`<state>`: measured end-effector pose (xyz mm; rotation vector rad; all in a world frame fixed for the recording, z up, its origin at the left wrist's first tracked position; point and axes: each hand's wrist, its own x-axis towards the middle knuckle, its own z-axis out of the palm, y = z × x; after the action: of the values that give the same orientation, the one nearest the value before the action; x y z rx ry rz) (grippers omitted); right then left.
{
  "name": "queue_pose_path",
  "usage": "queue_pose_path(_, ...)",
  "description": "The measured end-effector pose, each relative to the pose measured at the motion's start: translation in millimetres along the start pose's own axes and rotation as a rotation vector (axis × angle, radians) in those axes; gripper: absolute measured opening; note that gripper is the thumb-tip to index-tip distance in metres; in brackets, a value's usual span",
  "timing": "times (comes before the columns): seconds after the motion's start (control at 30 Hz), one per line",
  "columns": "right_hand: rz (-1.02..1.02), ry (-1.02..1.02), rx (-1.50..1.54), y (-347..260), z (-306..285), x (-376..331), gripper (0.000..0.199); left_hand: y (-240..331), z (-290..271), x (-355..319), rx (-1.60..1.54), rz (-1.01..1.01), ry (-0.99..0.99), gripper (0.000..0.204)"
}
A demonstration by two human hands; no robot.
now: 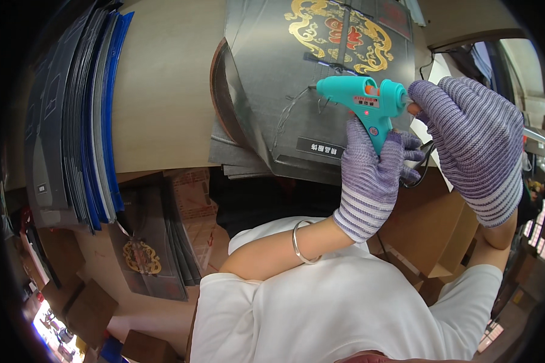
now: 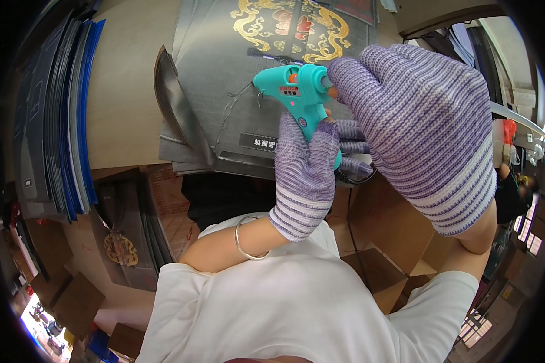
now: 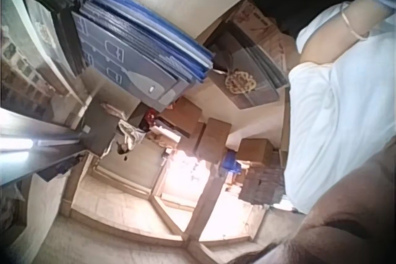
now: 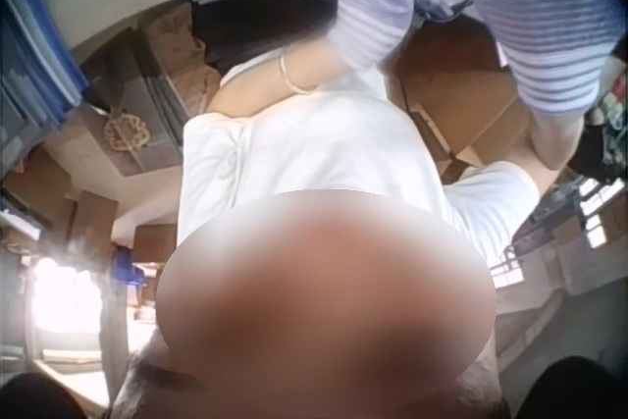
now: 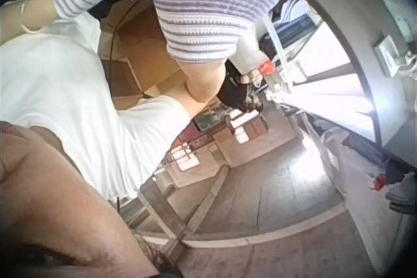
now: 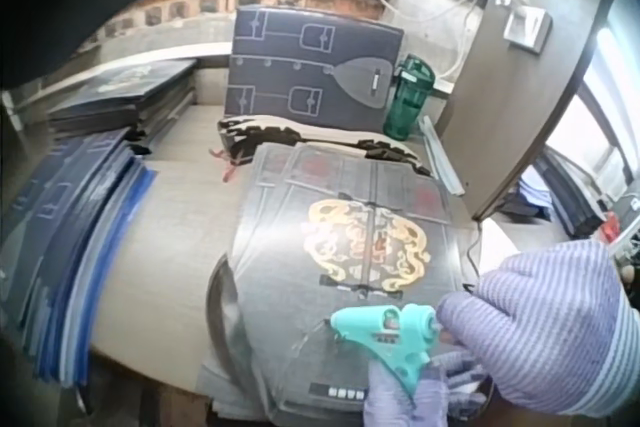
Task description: The person uses a hot glue gun to apply adhesive to the edges of a flat, dark gray cardboard box with a gold design. They then press a thin cardboard strip onto the glued edge to reinforce the corner. The person repeats this process on different edges of the box, handling the glue gun and cardboard pieces with gloved hands.
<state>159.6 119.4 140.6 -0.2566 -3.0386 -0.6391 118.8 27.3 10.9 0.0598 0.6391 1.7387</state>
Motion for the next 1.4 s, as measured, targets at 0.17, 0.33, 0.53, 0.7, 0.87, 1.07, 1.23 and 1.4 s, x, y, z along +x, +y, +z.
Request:
queue_pose_path(0.17, 0.016, -0.02, -0.034, 3, 1, 0, 0.025, -3, 0, 7, -0.031, -0.073, 0.0, 0.045)
queue_pose_path(0.33, 0.083, -0.087, -0.17, -4, -5, -4, 0.023, -3, 1, 8, 0.048, -0.017, -0.008, 0.046)
queue_pose_path(0.53, 0.133, -0.18, -0.137, -9, 1, -10, 0.022, -7, -1, 4, 0.406, 0.097, 0.091, 0.056)
queue_pose_path(0.7, 0.149, -0.163, 0.004, -5, 6, -16, 0.021, -10, 2, -2, 0.445, 0.171, 0.141, 0.041)
queue_pose_path(0.87, 0.12, -0.139, 0.043, -4, 7, -11, 0.021, -18, -2, 1, 0.375, 0.118, 0.125, 0.023)
queue_pose_path(1.07, 0.115, -0.108, 0.073, -3, 9, -6, 0.02, -30, -7, 7, 0.372, 0.174, 0.119, 0.017)
queue_pose_path(1.23, 0.121, -0.15, 0.02, 0, 1, -3, 0.019, -14, 8, 3, 0.252, 0.086, 0.074, 0.018)
queue_pose_path(1.4, 0.117, -0.132, -0.02, 2, -4, 0, 0.019, -12, 10, 7, 0.324, 0.194, 0.072, 0.023)
